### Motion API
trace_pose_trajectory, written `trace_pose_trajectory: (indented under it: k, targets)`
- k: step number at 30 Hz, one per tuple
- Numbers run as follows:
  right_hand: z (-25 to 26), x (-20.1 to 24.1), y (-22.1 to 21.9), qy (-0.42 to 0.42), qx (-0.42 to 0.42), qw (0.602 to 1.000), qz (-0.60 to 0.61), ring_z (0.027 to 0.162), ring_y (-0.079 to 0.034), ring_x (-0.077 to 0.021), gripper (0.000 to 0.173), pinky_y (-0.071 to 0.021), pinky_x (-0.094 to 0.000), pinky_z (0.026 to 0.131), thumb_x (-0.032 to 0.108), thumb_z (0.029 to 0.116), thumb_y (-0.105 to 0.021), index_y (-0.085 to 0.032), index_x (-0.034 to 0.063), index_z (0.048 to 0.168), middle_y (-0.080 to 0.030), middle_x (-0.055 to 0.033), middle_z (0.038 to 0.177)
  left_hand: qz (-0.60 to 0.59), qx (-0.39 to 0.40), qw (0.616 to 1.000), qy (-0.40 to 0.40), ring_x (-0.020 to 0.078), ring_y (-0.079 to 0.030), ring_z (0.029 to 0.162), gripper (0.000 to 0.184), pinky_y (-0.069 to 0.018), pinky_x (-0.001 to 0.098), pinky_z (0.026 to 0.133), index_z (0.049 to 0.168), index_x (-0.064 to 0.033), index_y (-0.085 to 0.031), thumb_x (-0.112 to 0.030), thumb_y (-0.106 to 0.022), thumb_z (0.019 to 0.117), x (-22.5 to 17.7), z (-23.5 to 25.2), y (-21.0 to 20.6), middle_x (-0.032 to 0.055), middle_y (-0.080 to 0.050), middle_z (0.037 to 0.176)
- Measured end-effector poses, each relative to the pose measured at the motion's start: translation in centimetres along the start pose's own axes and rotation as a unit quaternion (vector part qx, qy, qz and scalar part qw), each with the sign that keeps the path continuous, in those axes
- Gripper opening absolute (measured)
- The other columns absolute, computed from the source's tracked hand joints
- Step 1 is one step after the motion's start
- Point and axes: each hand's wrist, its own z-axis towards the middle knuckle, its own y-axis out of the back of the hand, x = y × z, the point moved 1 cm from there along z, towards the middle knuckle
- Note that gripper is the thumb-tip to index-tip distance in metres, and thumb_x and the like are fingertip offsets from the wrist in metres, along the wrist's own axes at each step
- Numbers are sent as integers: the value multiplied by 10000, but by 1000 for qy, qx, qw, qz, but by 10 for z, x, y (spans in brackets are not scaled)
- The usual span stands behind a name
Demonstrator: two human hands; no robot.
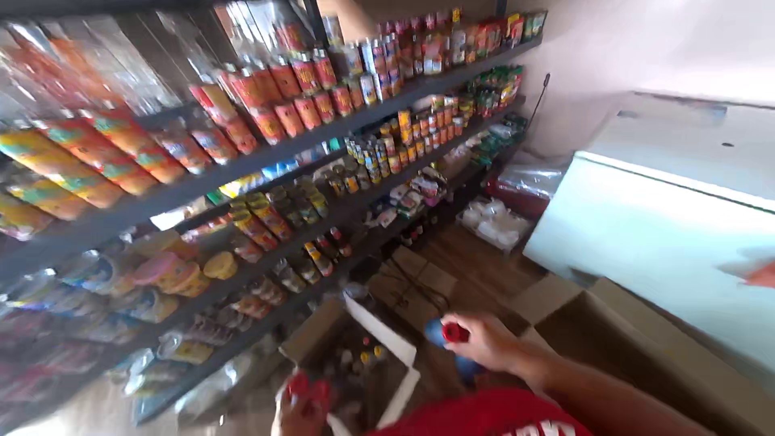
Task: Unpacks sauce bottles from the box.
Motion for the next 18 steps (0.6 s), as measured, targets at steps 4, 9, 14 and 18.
trace_pose_trajectory:
  k: [4, 9, 14, 18]
  targets:
    - [22, 64, 23, 151, 43, 987, 14, 1085, -702, -291, 379, -552, -476, 972, 214, 921, -758, -710, 3, 1232, -726, -192, 1159, 2, 22, 1000, -7, 442, -534, 1321, 372, -452, 570, 1082, 1110, 44, -743, -185, -842, 835, -40, 34, 15, 341, -485, 1460]
    - [53, 115, 49, 321, 52, 945, 31, 965, -707, -131, 343, -586, -279, 866, 196, 859, -800, -743, 14, 1144, -745, -104, 1035, -1, 55, 998, -43, 424, -548, 1303, 332, -456, 623, 1054, 1074, 0, -763, -217, -858, 841, -98, 95, 34, 280, -457, 1511]
    - [75, 166, 69, 420, 75, 904, 32, 971, -706, -95, 343, -576, -211, 865, 191, 825, -814, -746, -6, 1097, -755, -98, 1017, -26, 65, 973, -220, 391, -527, 1337, 328, -442, 569, 1093, 1002, -16, -781, -281, -851, 822, -155, 150, 36, 284, -478, 1489]
    - [82, 197, 68, 450, 84, 889, -11, 921, -706, -61, 330, -594, -238, 835, 251, 826, -830, -766, 55, 1085, -760, -24, 971, -45, 130, 946, -293, 312, -640, 1200, 278, -535, 537, 991, 1140, -90, -767, -236, -742, 905, -195, 181, 0, 196, -565, 1430]
